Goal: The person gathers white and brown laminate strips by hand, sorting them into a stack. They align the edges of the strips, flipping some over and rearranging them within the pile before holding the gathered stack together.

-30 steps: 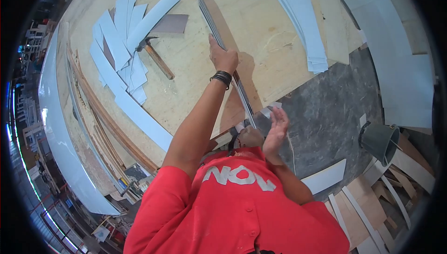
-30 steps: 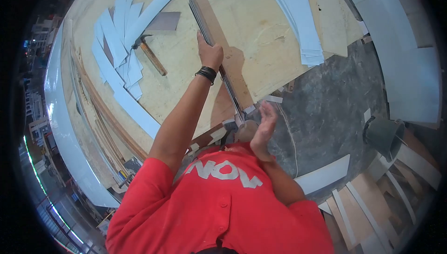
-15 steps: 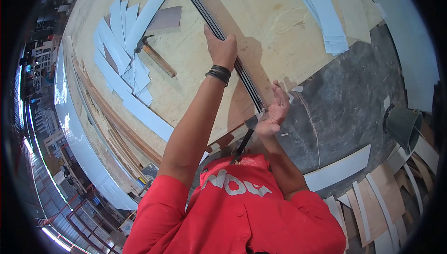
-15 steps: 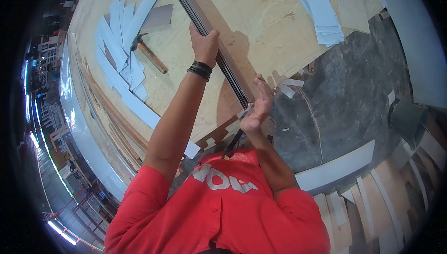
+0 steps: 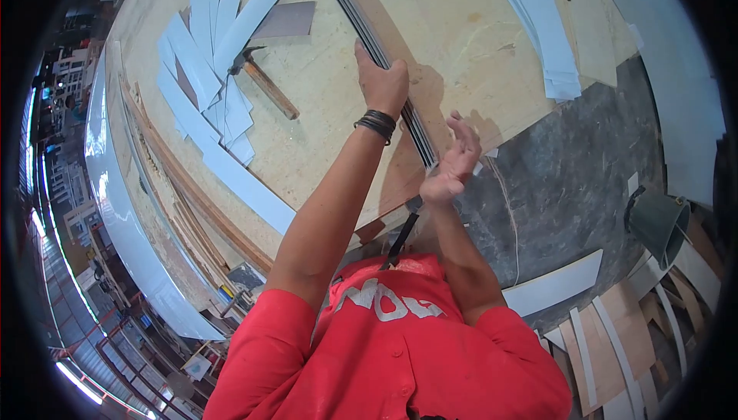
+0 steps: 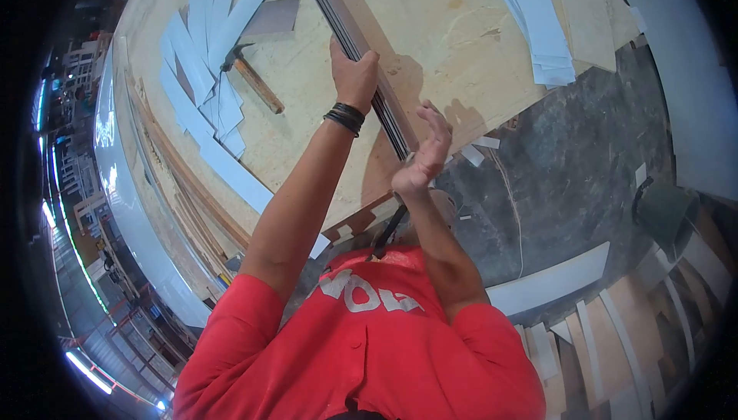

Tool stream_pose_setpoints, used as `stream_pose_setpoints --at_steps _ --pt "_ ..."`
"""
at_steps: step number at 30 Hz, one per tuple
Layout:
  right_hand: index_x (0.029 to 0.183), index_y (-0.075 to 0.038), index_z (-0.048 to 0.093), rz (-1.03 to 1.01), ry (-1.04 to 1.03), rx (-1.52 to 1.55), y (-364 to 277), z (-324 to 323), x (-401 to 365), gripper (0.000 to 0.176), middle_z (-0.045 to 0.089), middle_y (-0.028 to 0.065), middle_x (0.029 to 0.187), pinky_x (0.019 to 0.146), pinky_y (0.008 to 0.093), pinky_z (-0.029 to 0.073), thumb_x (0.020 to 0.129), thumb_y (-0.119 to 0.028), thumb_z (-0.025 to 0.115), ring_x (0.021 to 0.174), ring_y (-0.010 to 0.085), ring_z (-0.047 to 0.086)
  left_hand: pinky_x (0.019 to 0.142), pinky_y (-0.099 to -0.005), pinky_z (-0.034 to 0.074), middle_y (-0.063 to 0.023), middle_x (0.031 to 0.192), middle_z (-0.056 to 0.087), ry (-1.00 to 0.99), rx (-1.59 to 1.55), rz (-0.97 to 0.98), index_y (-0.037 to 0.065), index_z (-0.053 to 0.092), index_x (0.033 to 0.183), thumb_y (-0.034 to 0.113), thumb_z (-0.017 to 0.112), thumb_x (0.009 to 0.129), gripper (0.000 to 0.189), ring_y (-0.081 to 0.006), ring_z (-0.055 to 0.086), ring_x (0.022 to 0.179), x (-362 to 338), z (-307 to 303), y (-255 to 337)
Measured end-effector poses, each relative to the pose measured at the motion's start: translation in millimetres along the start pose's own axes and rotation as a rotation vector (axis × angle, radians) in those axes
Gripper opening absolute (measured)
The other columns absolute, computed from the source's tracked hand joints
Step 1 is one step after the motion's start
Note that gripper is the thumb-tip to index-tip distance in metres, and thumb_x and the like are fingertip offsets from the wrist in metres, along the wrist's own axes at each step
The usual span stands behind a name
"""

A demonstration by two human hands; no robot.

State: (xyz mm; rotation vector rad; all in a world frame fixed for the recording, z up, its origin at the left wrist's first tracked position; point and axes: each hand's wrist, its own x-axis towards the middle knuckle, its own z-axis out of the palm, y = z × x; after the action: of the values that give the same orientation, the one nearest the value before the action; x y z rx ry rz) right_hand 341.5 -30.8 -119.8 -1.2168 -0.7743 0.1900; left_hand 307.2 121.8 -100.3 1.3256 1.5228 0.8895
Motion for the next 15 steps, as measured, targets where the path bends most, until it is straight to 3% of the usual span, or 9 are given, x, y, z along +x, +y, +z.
stream_pose_setpoints --at_steps 9,11,15 --pt "0.133 0.007 0.045 -0.014 -0.011 0.016 0 9 13 0.1 0.054 0.0205 0.126 0.105 0.0456 0.039 0.09 -0.081 0.022 0.12 0.0327 0.052 0.113 -0.0408 0.035 -0.0324 0.14 0.046 0.008 0.015 -0.022 -0.007 0.025 0.149 0.014 0.061 0.076 0.084 -0.0421 0.048 0.13 -2 2 0" --pt "0.134 0.008 0.042 0.058 -0.038 -0.032 0 14 15 0.1 0.052 0.021 0.128 0.109 0.0462 0.038 0.09 -0.08 0.023 0.124 0.0324 0.051 0.114 -0.041 0.034 -0.0325 0.142 0.045 0.028 0.034 -0.009 -0.007 0.028 0.148 0.015 0.061 0.076 0.082 -0.0421 0.045 0.133 -3 4 -3" --pt "0.136 0.008 0.041 0.008 -0.073 0.049 3 9 15 0.1 0.048 0.0199 0.132 0.109 0.0467 0.038 0.091 -0.08 0.023 0.124 0.0316 0.051 0.115 -0.0412 0.032 -0.0324 0.143 0.044 0.023 0.023 -0.035 -0.007 0.03 0.148 0.016 0.061 0.076 0.081 -0.042 0.043 0.135 5 5 -9"
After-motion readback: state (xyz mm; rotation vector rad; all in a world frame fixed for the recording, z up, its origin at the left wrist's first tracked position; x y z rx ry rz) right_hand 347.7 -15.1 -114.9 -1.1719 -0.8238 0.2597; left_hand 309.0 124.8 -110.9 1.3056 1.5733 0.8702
